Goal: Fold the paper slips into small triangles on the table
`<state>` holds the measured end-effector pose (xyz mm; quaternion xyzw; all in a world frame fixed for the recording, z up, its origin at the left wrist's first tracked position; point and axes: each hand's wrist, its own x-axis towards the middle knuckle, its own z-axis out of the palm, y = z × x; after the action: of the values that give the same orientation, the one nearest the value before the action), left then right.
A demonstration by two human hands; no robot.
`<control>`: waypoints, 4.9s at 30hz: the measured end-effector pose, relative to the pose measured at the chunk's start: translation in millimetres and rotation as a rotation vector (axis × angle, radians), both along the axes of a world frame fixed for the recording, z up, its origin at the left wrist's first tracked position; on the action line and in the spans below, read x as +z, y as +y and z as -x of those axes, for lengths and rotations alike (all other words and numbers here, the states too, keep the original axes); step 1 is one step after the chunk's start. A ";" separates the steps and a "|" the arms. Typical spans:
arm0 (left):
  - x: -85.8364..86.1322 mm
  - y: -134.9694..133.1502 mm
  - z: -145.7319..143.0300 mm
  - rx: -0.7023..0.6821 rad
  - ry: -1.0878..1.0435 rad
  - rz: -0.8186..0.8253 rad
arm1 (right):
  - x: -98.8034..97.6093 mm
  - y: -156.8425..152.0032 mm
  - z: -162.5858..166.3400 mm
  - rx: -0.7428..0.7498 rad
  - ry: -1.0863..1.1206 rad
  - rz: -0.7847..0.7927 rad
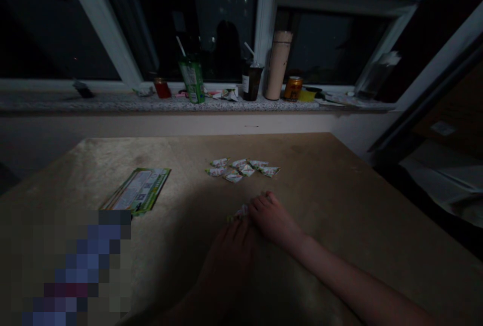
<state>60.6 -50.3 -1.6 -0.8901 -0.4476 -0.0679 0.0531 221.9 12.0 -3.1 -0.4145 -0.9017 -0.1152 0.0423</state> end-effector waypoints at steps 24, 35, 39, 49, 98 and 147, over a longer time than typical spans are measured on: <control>-8.1 -18.7 2.7 0.057 -0.026 0.084 | 2.6 -0.5 -1.5 0.009 -0.001 0.032; -12.7 -21.0 6.0 0.091 -0.038 0.101 | -1.8 1.9 -4.1 -0.032 0.117 0.072; -18.7 -20.4 12.1 0.067 -0.097 0.072 | -2.4 2.8 -5.4 -0.062 0.174 0.105; -20.4 -11.0 19.4 0.026 -0.118 0.104 | -8.3 4.6 -7.7 -0.079 0.247 0.148; 0.5 2.1 22.4 -0.133 -0.170 0.311 | 12.0 27.4 -40.6 -0.041 0.533 0.785; -4.9 27.4 26.5 0.040 -0.237 0.091 | -2.2 20.0 -40.6 -0.040 0.571 0.627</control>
<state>34.0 -22.9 -6.5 -0.8682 -0.4710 -0.1510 -0.0394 262.4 32.0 -5.2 -0.4401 -0.8369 0.2832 0.1603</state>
